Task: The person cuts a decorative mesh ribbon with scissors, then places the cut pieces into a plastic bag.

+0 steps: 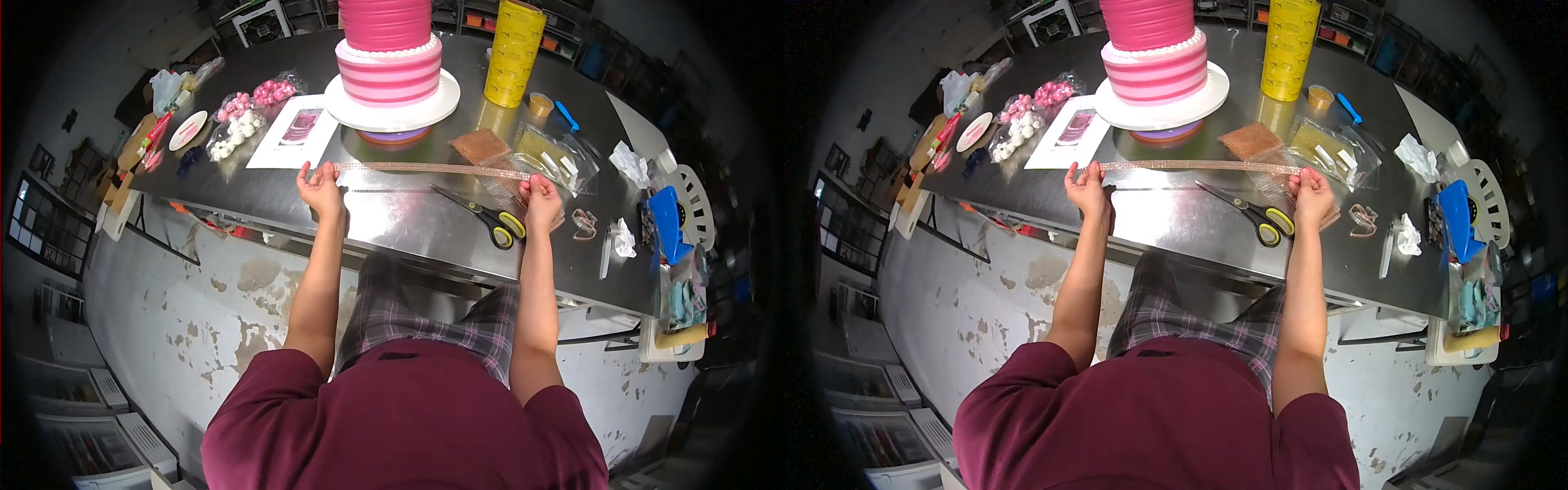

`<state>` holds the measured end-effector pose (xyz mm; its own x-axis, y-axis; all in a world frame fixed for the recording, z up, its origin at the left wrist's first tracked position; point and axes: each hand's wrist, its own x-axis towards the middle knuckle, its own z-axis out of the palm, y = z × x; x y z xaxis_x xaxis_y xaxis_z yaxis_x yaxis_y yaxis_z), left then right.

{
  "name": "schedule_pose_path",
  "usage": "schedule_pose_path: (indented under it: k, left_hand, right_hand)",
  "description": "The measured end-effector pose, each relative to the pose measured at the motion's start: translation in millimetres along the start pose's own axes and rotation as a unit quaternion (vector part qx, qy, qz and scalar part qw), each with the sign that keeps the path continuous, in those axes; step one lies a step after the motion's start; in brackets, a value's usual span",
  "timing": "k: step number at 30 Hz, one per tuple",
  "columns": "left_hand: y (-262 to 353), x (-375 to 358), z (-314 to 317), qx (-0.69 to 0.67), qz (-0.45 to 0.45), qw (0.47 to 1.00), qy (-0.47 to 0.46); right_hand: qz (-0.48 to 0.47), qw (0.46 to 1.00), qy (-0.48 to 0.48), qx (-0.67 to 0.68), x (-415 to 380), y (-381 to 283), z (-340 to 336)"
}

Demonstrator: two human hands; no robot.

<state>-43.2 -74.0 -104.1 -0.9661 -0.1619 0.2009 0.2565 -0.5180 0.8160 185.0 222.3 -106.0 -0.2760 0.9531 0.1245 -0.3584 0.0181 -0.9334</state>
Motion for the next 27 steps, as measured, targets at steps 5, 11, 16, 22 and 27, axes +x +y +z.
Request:
schedule_pose_path:
  k: [5, 11, 16, 22, 27]
  left_hand:
    - [12.5, -5.6, 3.7, 0.007, -0.035, 0.999, 0.009]
    - [1.3, -0.2, -2.6, -0.018, 0.008, 1.000, 0.002]
    - [-1.7, 1.6, -4.2, -0.021, 0.019, 1.000, 0.002]
    - [-0.7, 1.4, -2.6, -0.016, 0.025, 0.999, 0.015]
    - [1.7, -0.6, -0.2, -0.029, 0.018, 0.999, 0.026]
  right_hand:
    - [-0.014, 0.999, 0.032, -0.004, 0.4, -1.0, -2.1]
    - [-0.047, 0.998, 0.040, -0.010, 0.4, -2.0, -5.0]
    - [-0.056, 0.998, 0.039, -0.015, -2.5, -5.1, -2.8]
    - [-0.063, 0.997, 0.038, -0.004, -2.0, -4.5, -2.3]
    - [-0.052, 0.998, 0.046, 0.001, 0.5, -3.9, -3.8]
